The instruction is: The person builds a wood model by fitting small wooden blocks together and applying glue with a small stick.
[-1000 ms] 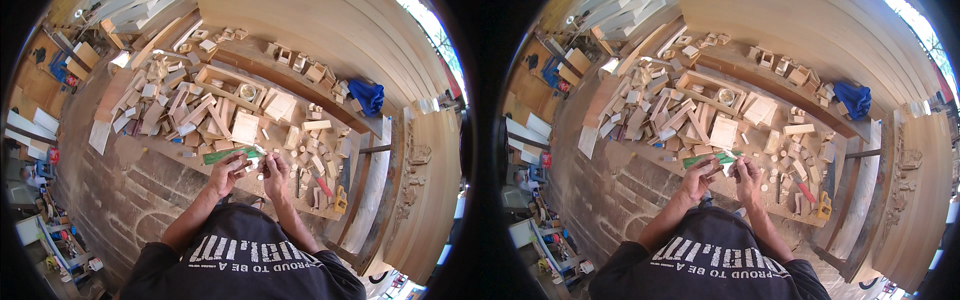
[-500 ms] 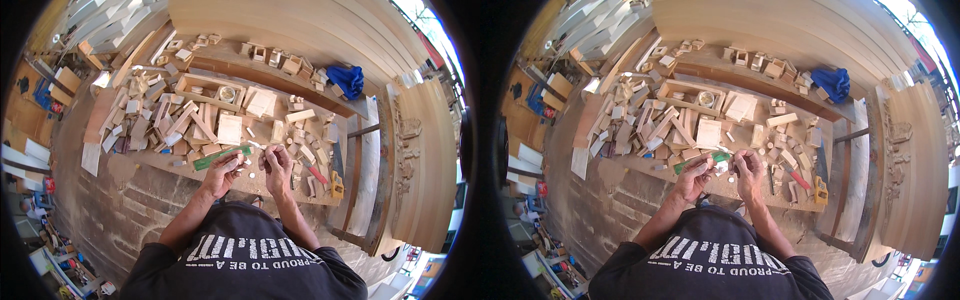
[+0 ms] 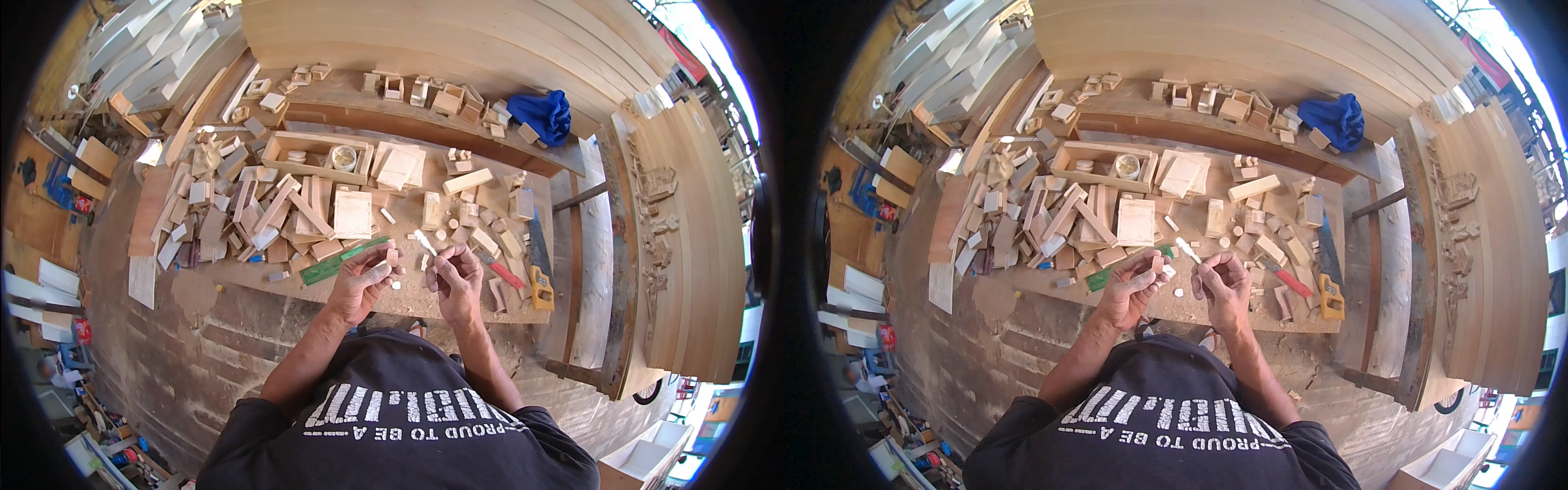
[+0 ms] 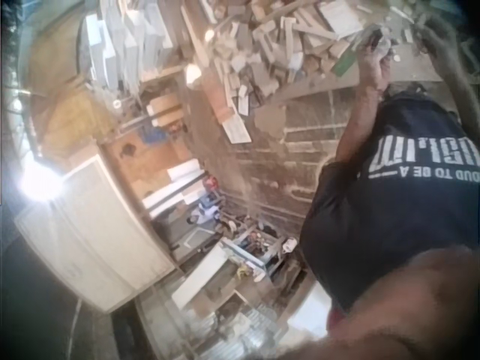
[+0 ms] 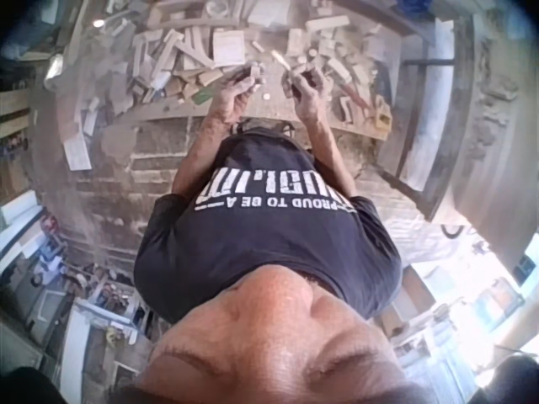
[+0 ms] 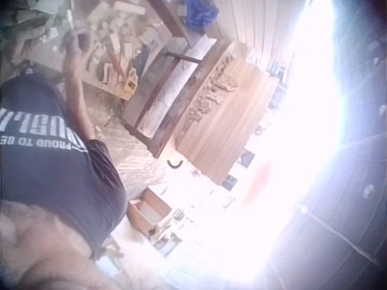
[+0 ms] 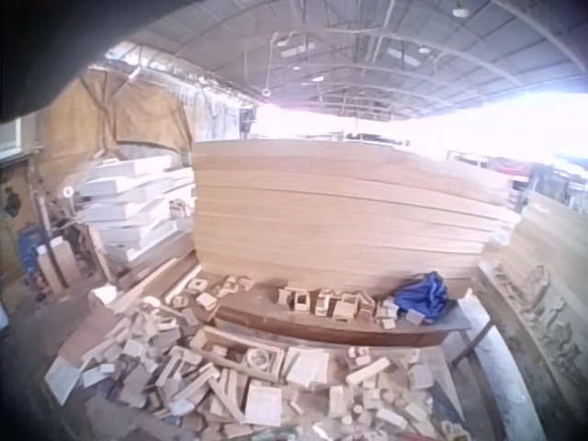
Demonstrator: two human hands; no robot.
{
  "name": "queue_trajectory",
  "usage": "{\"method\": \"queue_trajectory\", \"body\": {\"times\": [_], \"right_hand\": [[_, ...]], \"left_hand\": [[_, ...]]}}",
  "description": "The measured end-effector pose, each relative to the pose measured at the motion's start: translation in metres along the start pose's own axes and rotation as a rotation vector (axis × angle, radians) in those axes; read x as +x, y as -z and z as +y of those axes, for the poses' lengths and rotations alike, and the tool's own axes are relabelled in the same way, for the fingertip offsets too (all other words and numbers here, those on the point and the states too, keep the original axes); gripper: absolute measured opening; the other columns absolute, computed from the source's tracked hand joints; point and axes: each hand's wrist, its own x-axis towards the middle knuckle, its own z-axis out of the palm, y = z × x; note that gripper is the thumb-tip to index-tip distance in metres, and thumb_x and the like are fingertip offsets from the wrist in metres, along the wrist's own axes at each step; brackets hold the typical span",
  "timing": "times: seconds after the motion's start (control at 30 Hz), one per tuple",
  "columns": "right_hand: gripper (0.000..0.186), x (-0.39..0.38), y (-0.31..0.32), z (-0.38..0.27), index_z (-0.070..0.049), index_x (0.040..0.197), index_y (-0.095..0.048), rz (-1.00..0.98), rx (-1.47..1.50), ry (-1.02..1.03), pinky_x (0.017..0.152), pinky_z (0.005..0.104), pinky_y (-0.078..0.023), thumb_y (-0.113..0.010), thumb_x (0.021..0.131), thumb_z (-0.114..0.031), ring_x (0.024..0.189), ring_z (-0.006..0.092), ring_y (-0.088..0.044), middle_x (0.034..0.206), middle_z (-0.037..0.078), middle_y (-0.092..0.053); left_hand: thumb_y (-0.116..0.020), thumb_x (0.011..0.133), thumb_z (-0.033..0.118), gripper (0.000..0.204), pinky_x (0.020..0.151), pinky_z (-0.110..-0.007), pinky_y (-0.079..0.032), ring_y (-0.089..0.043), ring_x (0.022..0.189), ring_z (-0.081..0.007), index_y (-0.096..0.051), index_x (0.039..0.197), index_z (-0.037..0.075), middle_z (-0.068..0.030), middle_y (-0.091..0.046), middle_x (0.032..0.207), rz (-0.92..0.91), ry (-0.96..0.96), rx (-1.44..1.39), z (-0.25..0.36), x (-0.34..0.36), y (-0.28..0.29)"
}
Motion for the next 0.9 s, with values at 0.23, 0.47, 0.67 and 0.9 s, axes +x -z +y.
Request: {"method": "queue_trajectory", "body": {"times": [0.23, 0.47, 0.67, 0.9], "right_hand": [[0.011, 0.013, 0.012, 0.012, 0.000, 0.108, -0.065, 0.026, -0.191, -0.107, 0.063, 0.0259, -0.052, -0.067, 0.099, -0.007, 0.075, 0.0125, -0.065, 0.091, 0.010, -0.070], [0.022, 0.101, 0.043, 0.107, 0.002, 0.112, -0.070, 0.033, -0.642, -0.094, 0.060, 0.0259, -0.054, -0.065, 0.101, -0.017, 0.079, 0.0121, -0.066, 0.093, 0.005, -0.070], [0.019, 0.230, 0.005, 0.164, 0.001, 0.096, -0.072, 0.086, -0.948, 0.218, 0.062, 0.0343, -0.051, -0.070, 0.092, -0.017, 0.067, 0.0161, -0.065, 0.073, 0.012, -0.068], [0.023, 0.334, -0.028, 0.201, -0.002, 0.101, -0.074, -0.313, -1.600, 0.471, 0.081, 0.0458, -0.056, -0.072, 0.089, -0.021, 0.089, 0.0401, -0.069, 0.100, 0.023, -0.070]], "left_hand": [[-0.069, 0.096, 0.009, 0.033, 0.072, -0.024, -0.055, -0.071, 0.100, -0.0184, -0.067, 0.129, 0.006, -0.0087, -0.071, 0.121, 0.097, 0.010, 0.139, -0.012, -0.003, 0.020], [-0.073, 0.096, 0.016, 0.036, 0.067, -0.025, -0.054, -0.071, 0.093, -0.0178, -0.064, 0.127, 0.001, -0.0089, -0.072, 0.114, 0.474, -0.080, 0.210, 0.006, -0.041, 0.061], [-0.072, 0.096, 0.014, 0.033, 0.065, -0.025, -0.054, -0.072, 0.087, -0.0160, -0.065, 0.125, 0.001, -0.0062, -0.072, 0.108, 0.795, -0.146, 0.281, 0.024, -0.102, 0.118], [-0.071, 0.095, 0.010, 0.031, 0.070, -0.026, -0.054, -0.070, 0.093, -0.0149, -0.066, 0.125, 0.002, -0.0036, -0.071, 0.106, 0.875, -0.168, 0.284, 0.049, -0.129, 0.158]]}}
